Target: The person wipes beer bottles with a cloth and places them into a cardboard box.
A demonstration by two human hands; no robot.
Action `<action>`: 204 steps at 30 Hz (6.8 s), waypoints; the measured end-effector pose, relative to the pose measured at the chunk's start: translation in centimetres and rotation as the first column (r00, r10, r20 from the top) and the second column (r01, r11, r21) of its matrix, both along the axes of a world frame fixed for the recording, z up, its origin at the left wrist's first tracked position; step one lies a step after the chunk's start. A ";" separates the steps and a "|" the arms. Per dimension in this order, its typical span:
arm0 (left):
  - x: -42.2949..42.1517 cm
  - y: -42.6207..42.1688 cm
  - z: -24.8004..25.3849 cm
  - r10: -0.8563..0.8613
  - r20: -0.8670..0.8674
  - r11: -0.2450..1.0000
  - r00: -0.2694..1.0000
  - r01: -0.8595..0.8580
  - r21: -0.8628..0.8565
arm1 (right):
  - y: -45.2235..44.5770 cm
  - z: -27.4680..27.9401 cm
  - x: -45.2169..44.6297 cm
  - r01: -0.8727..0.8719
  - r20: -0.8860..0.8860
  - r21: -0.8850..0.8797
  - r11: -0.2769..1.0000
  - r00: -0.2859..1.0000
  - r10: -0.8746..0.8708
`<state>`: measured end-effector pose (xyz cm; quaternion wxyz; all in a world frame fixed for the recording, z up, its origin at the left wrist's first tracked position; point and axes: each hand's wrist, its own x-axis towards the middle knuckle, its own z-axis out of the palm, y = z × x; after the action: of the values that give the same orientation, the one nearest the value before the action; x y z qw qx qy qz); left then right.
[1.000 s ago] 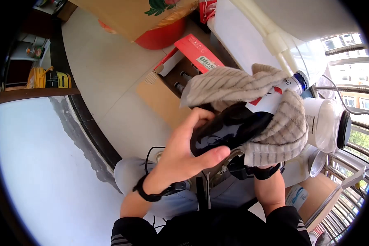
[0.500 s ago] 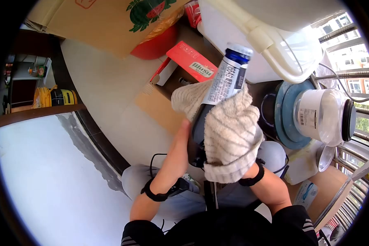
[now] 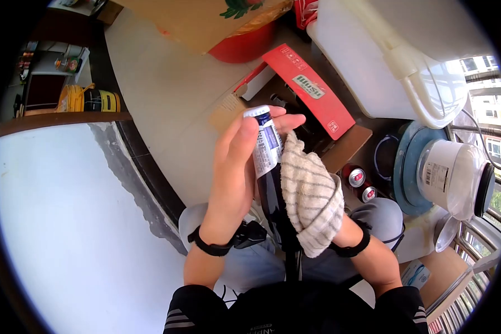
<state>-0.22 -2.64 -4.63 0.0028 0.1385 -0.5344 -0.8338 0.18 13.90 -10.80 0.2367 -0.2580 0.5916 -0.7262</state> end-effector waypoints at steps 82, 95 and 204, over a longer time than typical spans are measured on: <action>1.7 0.1 -2.3 0.356 0.236 0.657 0.904 -0.421 0.625 | -3.7 8.6 -2.3 0.169 -0.407 0.639 0.751 0.902 0.144; 1.2 0.0 -1.7 0.447 0.261 0.583 0.856 -0.499 0.641 | -4.8 7.6 -2.1 0.373 -0.568 0.527 0.764 0.823 -0.010; 1.9 -0.1 -0.4 -0.041 -0.169 0.984 0.985 0.069 0.162 | -1.5 7.2 -1.4 0.346 -0.613 0.461 0.817 0.790 0.012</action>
<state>1.70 -2.71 -5.01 0.0123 0.0538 -0.4640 -0.8841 -1.23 12.44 -3.63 0.0364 -0.3352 0.8395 -0.4262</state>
